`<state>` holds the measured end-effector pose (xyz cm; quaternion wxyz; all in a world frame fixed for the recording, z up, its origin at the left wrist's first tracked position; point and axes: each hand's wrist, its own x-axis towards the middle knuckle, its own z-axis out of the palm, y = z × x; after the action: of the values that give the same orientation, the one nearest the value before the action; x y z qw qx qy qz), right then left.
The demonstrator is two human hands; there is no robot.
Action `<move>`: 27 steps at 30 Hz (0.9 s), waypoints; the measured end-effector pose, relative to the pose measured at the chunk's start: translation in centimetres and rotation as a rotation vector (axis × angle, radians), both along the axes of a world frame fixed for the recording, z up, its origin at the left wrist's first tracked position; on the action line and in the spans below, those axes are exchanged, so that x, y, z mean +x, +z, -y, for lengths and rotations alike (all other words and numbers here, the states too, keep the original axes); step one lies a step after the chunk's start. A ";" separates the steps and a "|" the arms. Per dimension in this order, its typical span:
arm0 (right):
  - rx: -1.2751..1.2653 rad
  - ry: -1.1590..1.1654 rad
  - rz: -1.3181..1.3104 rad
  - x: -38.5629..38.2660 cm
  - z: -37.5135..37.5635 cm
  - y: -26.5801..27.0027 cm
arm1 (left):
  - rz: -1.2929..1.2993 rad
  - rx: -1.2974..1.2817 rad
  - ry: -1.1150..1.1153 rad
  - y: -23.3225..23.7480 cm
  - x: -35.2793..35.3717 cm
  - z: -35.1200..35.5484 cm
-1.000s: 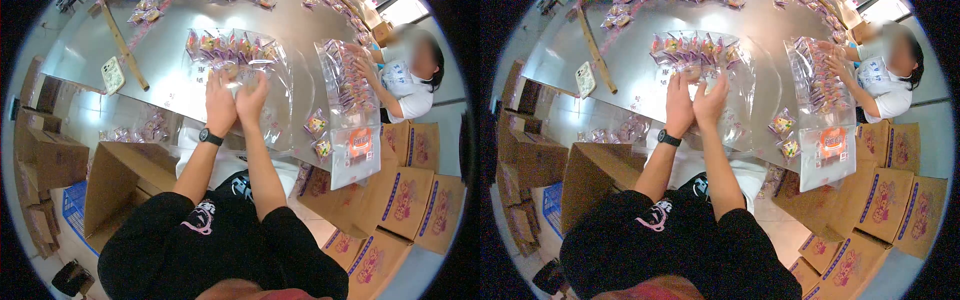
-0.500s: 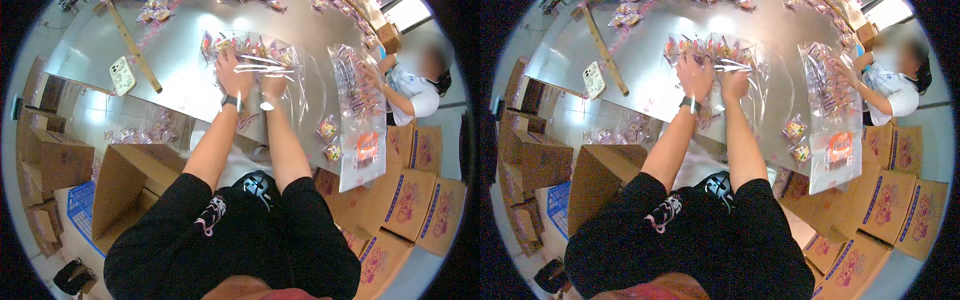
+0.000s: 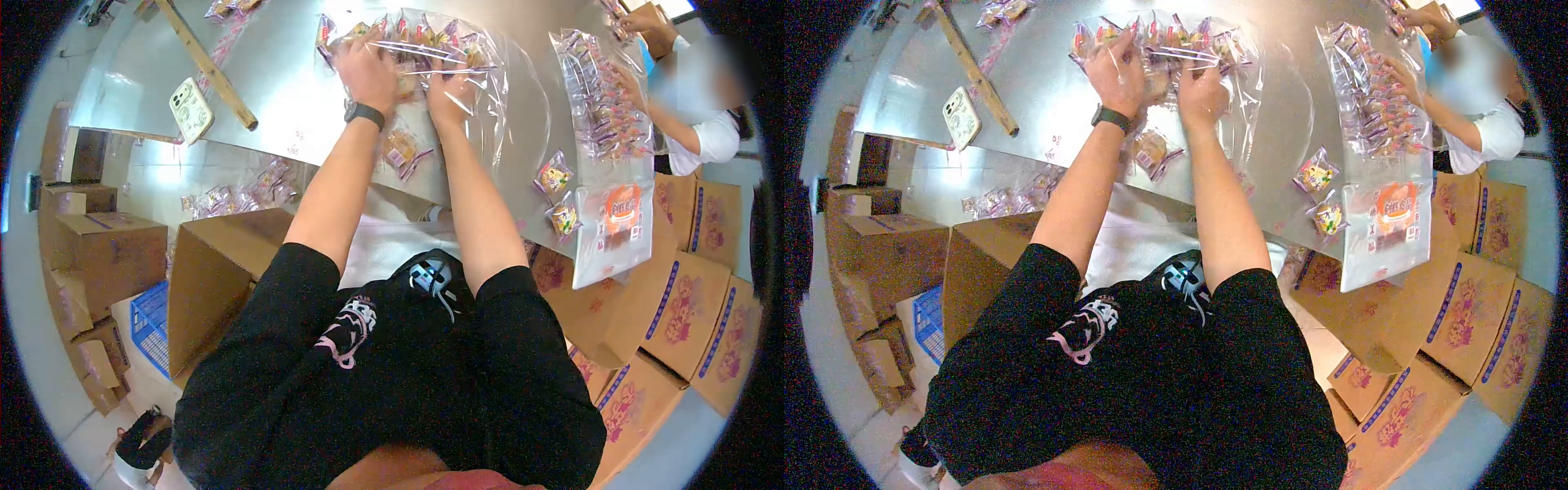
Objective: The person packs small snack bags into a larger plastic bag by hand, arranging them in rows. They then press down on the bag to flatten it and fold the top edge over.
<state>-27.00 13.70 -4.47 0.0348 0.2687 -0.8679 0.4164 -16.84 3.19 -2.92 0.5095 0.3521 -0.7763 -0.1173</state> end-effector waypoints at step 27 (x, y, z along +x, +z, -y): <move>-0.121 0.057 -0.094 -0.6 0.6 -2.1 | -0.213 0.130 0.149 -0.2 2.6 0.2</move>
<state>-27.59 13.07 -6.59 0.0799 0.3100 -0.8306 0.4556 -14.19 2.98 -3.07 0.5723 0.4268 -0.6803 -0.1659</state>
